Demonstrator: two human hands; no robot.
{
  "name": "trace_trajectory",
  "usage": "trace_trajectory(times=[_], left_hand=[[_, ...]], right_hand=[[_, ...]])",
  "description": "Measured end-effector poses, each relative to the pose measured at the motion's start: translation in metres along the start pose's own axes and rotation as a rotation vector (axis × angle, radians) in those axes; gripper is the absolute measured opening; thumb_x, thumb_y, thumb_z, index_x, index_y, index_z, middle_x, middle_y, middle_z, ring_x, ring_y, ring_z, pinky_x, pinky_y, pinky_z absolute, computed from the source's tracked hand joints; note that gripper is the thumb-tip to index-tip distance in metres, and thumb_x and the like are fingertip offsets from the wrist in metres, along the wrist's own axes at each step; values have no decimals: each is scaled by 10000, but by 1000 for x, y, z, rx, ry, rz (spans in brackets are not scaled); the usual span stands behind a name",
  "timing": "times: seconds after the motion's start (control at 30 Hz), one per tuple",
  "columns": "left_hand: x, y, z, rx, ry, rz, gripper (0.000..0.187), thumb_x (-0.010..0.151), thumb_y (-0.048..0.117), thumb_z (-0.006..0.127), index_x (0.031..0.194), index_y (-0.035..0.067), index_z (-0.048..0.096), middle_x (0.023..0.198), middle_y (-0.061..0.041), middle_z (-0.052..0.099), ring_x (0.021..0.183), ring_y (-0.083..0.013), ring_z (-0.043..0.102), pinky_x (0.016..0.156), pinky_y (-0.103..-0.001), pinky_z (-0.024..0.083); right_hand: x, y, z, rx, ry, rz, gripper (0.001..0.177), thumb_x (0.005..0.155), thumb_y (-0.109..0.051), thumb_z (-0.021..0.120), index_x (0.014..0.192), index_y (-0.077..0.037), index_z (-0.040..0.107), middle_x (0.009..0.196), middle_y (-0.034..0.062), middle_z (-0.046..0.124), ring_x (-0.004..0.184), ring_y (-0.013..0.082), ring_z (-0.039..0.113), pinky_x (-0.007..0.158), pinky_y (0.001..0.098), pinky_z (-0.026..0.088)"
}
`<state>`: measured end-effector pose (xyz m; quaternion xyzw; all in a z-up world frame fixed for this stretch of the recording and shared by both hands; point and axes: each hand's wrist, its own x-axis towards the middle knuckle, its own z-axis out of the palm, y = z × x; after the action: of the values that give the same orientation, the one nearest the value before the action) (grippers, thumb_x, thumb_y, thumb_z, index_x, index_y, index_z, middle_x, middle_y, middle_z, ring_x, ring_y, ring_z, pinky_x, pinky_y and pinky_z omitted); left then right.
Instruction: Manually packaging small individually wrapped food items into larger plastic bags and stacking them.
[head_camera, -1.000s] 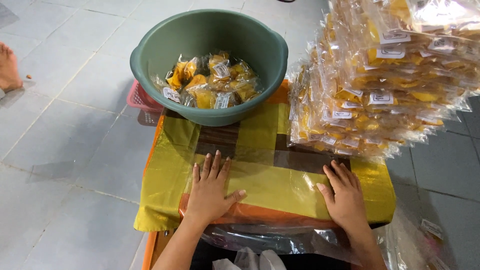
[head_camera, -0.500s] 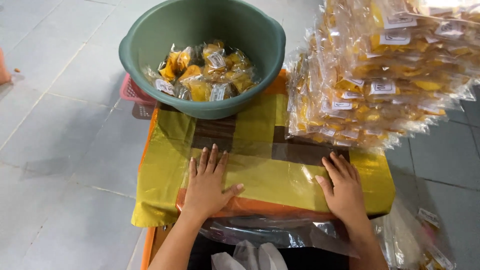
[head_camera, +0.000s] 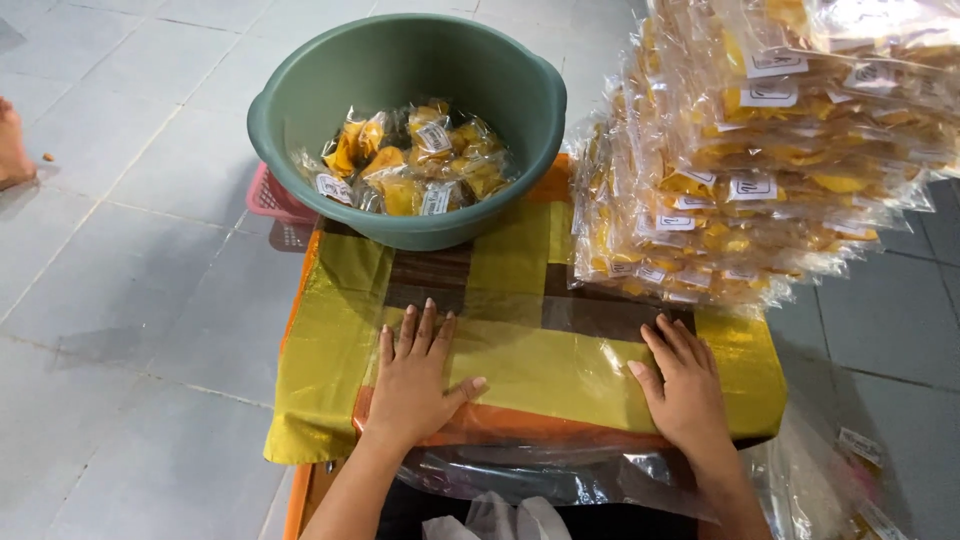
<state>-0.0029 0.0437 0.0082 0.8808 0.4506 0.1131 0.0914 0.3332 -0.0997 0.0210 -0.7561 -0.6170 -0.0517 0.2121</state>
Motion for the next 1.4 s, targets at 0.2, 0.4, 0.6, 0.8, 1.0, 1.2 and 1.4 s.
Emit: trace_trajectory(times=[0.2, 0.4, 0.6, 0.8, 1.0, 1.2, 1.4], left_hand=[[0, 1, -1, 4, 12, 7, 965, 860, 739, 573, 1546, 88, 382, 1668, -189, 230, 1554, -392, 112, 1192, -588, 75], [4, 9, -34, 9, -232, -50, 977, 900, 793, 452, 1614, 146, 290, 1700, -166, 179, 1568, -392, 124, 1221, -622, 92], [2, 9, -31, -3, -239, -57, 985, 910, 818, 422, 1625, 157, 274, 1711, -154, 140, 1572, -387, 85, 1219, -619, 58], [3, 12, -34, -8, -249, -78, 987, 906, 817, 431, 1629, 167, 265, 1716, -141, 129, 1577, -375, 68, 1228, -601, 34], [3, 13, -36, -9, -263, -89, 992, 897, 813, 451, 1635, 182, 246, 1716, -130, 130, 1578, -362, 69, 1233, -595, 32], [6, 14, -40, -26, -266, -92, 991, 902, 819, 436, 1630, 171, 256, 1717, -132, 124, 1577, -366, 67, 1233, -593, 25], [4, 15, -44, -52, -276, -88, 1004, 901, 833, 422, 1629, 161, 255, 1715, -144, 121, 1575, -377, 62, 1233, -599, 21]], right_hand=[[-2, 5, 2, -19, -58, 32, 533, 984, -418, 508, 1401, -99, 598, 1552, 121, 509, 1466, 326, 419, 1194, 482, 316], [-5, 12, 8, -53, -105, 47, 559, 1035, -506, 472, 1484, -185, 559, 1579, 100, 485, 1480, 351, 412, 1199, 607, 297], [-6, 13, 9, -73, -108, 55, 589, 1009, -547, 500, 1490, -211, 554, 1573, 80, 489, 1485, 326, 410, 1223, 579, 278], [-6, 15, 12, -73, -78, 45, 582, 998, -536, 530, 1477, -209, 569, 1568, 78, 496, 1479, 318, 421, 1221, 566, 293], [-7, 19, 15, -85, -78, 44, 584, 988, -547, 537, 1468, -216, 577, 1557, 78, 511, 1472, 311, 438, 1220, 555, 304], [-3, 11, 8, -55, -59, 39, 579, 991, -530, 546, 1469, -205, 584, 1553, 96, 517, 1463, 332, 446, 1211, 569, 307], [-7, 20, 16, -75, -55, 26, 579, 977, -523, 565, 1460, -205, 588, 1541, 107, 528, 1461, 339, 455, 1209, 572, 318]])
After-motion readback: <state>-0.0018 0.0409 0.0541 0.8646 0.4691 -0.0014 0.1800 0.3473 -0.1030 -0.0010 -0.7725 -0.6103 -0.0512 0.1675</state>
